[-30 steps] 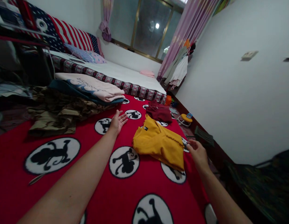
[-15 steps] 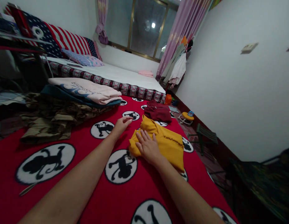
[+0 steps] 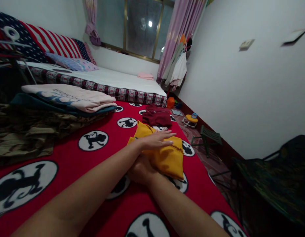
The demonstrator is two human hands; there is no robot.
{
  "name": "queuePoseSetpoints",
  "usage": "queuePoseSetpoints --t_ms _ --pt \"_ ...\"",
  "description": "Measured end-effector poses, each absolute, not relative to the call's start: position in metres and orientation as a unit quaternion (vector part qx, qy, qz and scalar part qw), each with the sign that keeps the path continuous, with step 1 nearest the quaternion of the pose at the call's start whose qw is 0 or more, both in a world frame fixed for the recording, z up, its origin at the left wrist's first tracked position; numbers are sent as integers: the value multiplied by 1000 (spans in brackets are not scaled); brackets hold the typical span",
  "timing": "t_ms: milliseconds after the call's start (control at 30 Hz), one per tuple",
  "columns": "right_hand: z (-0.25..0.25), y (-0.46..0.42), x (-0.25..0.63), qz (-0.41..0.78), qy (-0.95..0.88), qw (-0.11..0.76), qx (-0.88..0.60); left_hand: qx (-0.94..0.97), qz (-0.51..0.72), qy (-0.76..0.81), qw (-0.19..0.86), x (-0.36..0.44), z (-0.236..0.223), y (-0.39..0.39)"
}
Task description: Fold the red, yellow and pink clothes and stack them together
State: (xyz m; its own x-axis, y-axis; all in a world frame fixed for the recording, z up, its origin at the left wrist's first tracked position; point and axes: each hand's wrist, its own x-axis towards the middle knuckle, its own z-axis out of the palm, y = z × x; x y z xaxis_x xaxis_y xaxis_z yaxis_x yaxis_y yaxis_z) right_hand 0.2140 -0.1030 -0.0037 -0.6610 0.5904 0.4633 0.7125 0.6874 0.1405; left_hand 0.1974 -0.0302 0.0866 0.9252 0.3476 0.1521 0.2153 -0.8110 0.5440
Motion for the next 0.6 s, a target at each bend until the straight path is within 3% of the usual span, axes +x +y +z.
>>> queuePoseSetpoints --t_ms 133,300,467,600 --pt "-7 -108 207 -148 -920 244 -268 950 66 273 134 188 65 2" --pt "7 -121 207 -104 -914 312 -235 922 125 364 47 165 25 23" --pt "27 -117 234 -53 -782 502 -365 926 144 338 88 162 20 38" --pt "27 -97 264 -19 -666 507 -546 879 256 352 197 144 18 48"
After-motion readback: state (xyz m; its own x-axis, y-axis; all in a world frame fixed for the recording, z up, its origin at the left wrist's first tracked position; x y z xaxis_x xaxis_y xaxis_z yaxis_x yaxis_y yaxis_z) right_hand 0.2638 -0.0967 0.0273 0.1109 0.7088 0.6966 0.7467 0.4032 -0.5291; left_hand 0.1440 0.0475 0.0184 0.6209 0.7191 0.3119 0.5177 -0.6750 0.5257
